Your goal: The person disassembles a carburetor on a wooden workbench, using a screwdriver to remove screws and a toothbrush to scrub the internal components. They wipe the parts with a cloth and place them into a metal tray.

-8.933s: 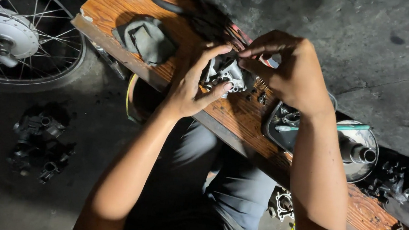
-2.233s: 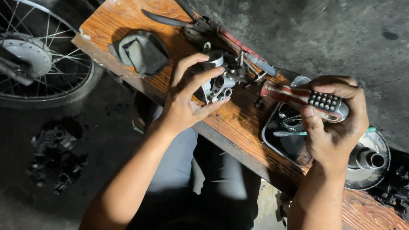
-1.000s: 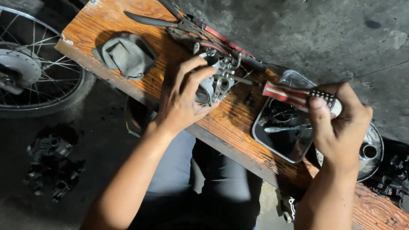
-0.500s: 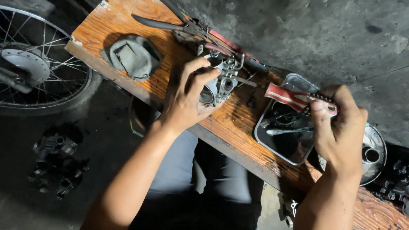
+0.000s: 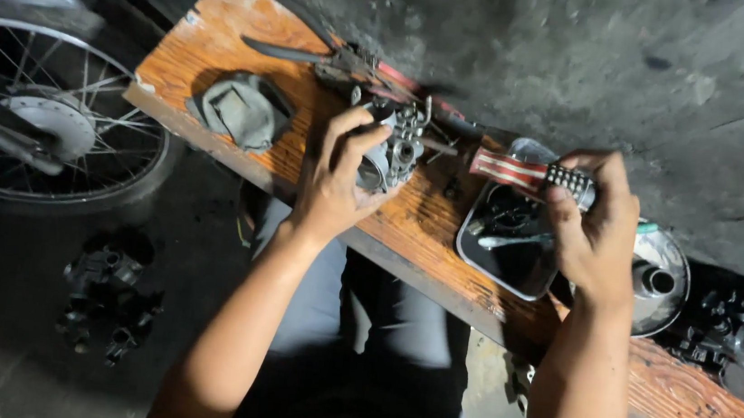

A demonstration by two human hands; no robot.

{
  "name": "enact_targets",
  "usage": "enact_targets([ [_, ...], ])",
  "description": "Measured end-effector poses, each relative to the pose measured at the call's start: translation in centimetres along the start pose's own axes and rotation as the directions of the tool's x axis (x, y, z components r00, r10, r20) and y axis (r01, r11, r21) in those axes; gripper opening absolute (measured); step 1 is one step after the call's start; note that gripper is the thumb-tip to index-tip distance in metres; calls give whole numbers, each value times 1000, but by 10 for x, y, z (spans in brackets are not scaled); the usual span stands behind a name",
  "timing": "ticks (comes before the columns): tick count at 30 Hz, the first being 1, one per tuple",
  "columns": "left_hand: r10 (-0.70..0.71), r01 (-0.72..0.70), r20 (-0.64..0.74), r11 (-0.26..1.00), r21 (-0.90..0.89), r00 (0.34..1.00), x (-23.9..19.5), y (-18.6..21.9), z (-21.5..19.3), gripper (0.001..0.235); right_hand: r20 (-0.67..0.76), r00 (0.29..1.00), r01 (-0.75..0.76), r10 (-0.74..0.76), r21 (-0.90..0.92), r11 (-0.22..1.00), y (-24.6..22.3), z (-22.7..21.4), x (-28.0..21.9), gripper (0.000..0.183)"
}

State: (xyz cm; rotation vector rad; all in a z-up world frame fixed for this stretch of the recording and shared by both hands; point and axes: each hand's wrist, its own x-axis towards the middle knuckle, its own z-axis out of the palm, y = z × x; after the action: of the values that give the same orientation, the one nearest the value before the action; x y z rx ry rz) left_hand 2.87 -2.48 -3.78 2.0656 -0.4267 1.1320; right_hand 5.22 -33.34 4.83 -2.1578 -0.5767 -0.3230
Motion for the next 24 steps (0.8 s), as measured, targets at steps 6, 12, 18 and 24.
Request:
enact_targets([
  [6, -51, 51, -4, 996, 79, 999, -8, -1, 3, 77, -26, 999, 34, -32, 95, 995, -6, 0, 4, 36],
  [12, 58, -65, 68, 991, 115, 996, -6, 3, 0, 67, -78, 994, 75, -80, -61, 995, 6, -13, -1, 28],
  [18, 75, -86, 62, 975, 207, 995, -4, 2, -3, 69, 15, 998, 54, -55, 47, 997, -26, -8, 7, 38],
  [24, 31, -42, 52, 974, 223, 998, -5, 4, -5, 72, 79, 996, -22, 30, -99, 995, -17, -13, 6, 23],
])
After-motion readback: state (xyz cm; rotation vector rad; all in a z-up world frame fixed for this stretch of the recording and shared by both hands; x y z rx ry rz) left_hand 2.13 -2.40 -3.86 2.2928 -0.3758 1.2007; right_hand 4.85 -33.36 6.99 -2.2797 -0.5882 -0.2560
